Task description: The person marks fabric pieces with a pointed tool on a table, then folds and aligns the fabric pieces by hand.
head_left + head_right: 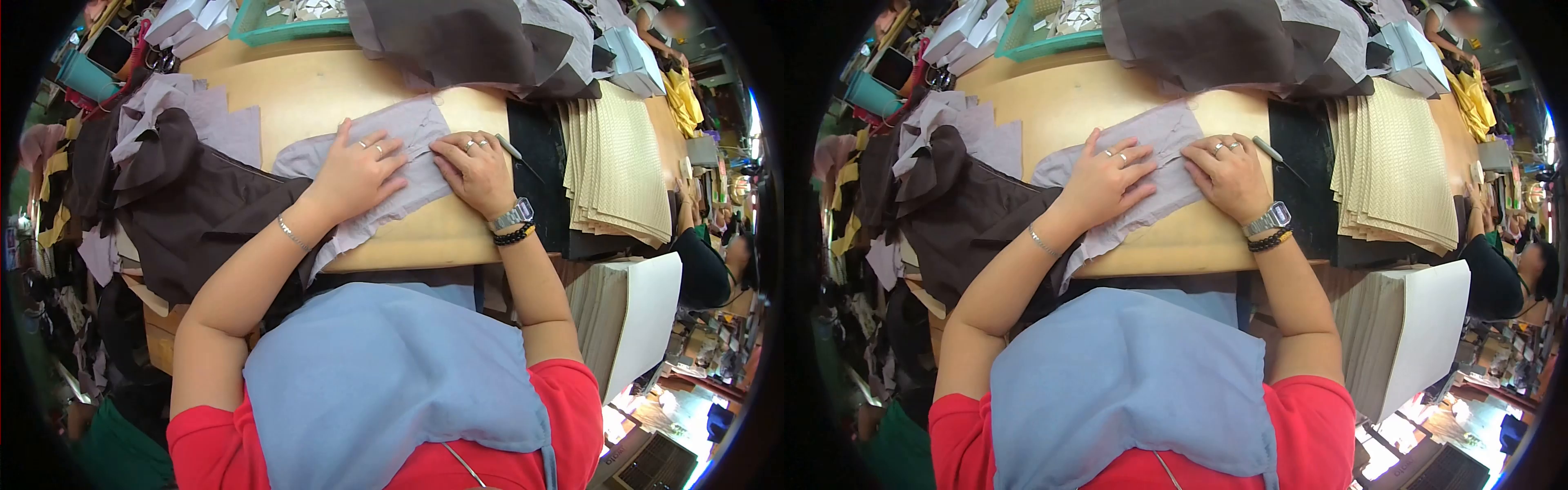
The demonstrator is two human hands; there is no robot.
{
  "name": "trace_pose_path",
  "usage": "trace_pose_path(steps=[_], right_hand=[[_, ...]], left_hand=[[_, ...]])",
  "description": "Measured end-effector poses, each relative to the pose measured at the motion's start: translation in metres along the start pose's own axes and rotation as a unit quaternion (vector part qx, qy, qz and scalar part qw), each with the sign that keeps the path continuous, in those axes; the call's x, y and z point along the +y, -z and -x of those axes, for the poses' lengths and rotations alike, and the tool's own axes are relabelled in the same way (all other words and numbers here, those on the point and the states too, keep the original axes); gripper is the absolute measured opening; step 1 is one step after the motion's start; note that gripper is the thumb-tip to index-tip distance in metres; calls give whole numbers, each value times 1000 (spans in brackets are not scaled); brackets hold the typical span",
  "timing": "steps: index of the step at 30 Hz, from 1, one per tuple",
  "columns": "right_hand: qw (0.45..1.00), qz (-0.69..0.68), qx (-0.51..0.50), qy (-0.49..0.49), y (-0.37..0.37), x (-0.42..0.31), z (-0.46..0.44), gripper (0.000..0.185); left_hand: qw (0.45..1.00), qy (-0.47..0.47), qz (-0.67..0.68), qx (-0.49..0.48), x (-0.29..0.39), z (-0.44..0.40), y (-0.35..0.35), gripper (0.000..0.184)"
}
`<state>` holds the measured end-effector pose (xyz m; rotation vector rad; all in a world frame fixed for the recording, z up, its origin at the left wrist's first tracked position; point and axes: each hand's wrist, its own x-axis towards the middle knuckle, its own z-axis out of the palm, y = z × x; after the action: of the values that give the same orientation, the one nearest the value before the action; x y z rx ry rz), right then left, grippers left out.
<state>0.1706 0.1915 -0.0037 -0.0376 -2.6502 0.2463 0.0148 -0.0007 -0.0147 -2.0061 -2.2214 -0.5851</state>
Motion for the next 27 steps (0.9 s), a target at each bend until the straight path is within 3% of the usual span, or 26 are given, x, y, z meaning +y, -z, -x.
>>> trace_pose_path(steps=[7,10,16,23,27], right_hand=[[1000,12,-23,-2,1,-10,-7,20],[998,-20,-46,39,1,-19,-10,25],[996,-72,-55,-15,-4,-17,-9,28],[990,-111,-81,31,-12,-43,-12,29],[991,-102,-87,-3,-12,-45,-11,31]], left_hand=[[998,28,-38,29,5,16,9,29],[998,31,-46,41,6,17,6,29],[997,46,-49,42,8,21,10,28],[996,59,-45,47,10,24,11,25],[995,68,-50,59,6,35,18,19]])
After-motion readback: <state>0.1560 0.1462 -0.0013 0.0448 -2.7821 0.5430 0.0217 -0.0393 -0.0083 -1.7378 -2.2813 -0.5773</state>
